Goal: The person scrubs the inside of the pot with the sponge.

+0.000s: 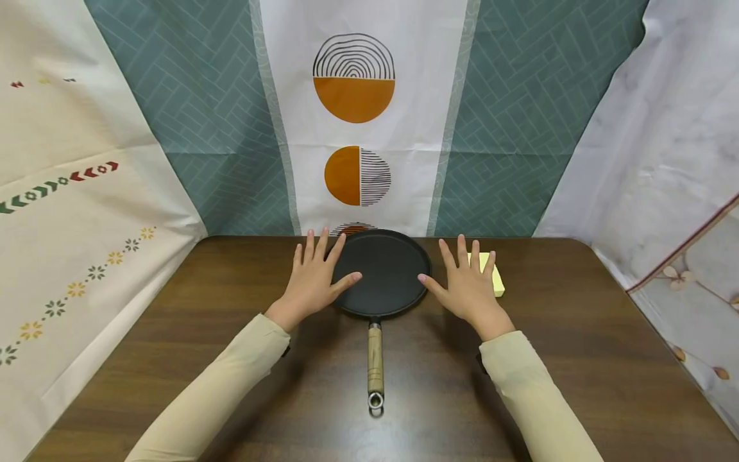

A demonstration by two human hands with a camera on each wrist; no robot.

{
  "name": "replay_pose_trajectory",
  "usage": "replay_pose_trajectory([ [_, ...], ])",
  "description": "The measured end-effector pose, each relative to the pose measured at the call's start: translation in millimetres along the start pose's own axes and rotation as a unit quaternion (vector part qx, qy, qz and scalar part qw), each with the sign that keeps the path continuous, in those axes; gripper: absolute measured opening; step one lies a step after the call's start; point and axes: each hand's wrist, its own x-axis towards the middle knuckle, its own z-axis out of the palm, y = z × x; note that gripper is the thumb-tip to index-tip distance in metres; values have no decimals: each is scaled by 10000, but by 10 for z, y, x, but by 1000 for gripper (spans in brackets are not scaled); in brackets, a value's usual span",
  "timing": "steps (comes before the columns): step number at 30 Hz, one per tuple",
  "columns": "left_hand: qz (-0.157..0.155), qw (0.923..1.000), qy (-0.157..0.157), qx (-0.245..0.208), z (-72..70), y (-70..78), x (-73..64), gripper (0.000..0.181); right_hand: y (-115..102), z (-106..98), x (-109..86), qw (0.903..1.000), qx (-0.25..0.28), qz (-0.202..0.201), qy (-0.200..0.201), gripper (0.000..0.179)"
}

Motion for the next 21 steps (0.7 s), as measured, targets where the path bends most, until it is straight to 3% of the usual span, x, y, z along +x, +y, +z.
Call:
replay_pose_trajectory([
  [11,200,9991,197,-310,-39,59,-78,81,173,-115,1,9998,164,-50,118,84],
  [21,420,9935,219,-1032,-69,138,-179,76,307,-151,32,9987,423,-88,280,81],
])
